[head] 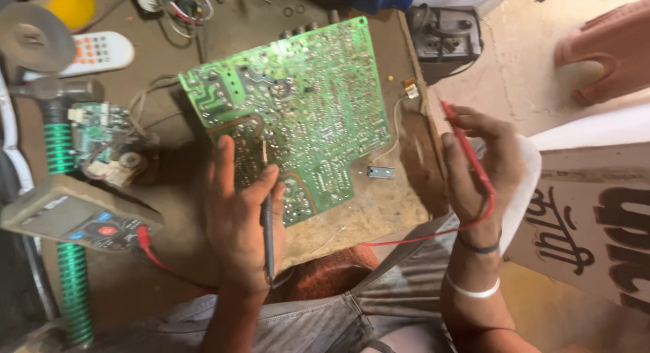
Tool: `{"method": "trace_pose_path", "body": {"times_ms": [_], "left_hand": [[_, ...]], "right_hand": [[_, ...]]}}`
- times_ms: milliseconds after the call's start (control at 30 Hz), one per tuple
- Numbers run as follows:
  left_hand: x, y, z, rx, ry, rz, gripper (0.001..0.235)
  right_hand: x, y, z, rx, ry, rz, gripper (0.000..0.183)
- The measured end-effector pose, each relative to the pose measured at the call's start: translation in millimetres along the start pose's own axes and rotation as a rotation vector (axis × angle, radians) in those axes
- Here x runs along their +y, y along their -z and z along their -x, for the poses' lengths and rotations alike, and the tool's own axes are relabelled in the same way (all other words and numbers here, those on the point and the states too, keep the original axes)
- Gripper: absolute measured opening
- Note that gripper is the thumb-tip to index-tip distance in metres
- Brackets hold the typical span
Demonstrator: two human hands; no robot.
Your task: The person uses a multimeter to probe multiple points on a green circuit board, moving the probes across different traces and components. The person also briefly handles a small electronic component with both hands while continuing to test the board.
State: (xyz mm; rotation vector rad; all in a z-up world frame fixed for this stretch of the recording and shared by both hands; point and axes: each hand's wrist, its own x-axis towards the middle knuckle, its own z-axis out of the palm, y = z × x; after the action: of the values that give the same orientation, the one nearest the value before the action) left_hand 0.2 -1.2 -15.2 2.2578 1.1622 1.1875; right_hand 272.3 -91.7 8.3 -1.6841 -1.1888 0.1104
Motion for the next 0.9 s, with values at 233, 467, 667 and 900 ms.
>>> {"method": "trace_pose_path", "body": {"times_ms": [233,467,667,900], "left_hand": [[1.3,-1.5,1.6,0.019,-0.005,-0.03,0.032],[7.9,2.9,-4.1,0.04,0.008,-0.031,0.031],[8.4,8.5,-4.9,0.018,-0.005,-0.091,0.031],[5.7,7.4,-5.7,0.037,-0.02,-0.065,0.031]], "right_hand": [[9.7,2.0,-7.6,-0.2,0.131,0.178,0.025],[4.9,-3.6,-50.8,-0.395,0.288,0.312,0.038],[13.6,-13.9,-73.6,-0.457,0.316,0.365,0.034],[20.3,-24.6,-74.7,-0.451,0.294,0.314,0.019]]}}
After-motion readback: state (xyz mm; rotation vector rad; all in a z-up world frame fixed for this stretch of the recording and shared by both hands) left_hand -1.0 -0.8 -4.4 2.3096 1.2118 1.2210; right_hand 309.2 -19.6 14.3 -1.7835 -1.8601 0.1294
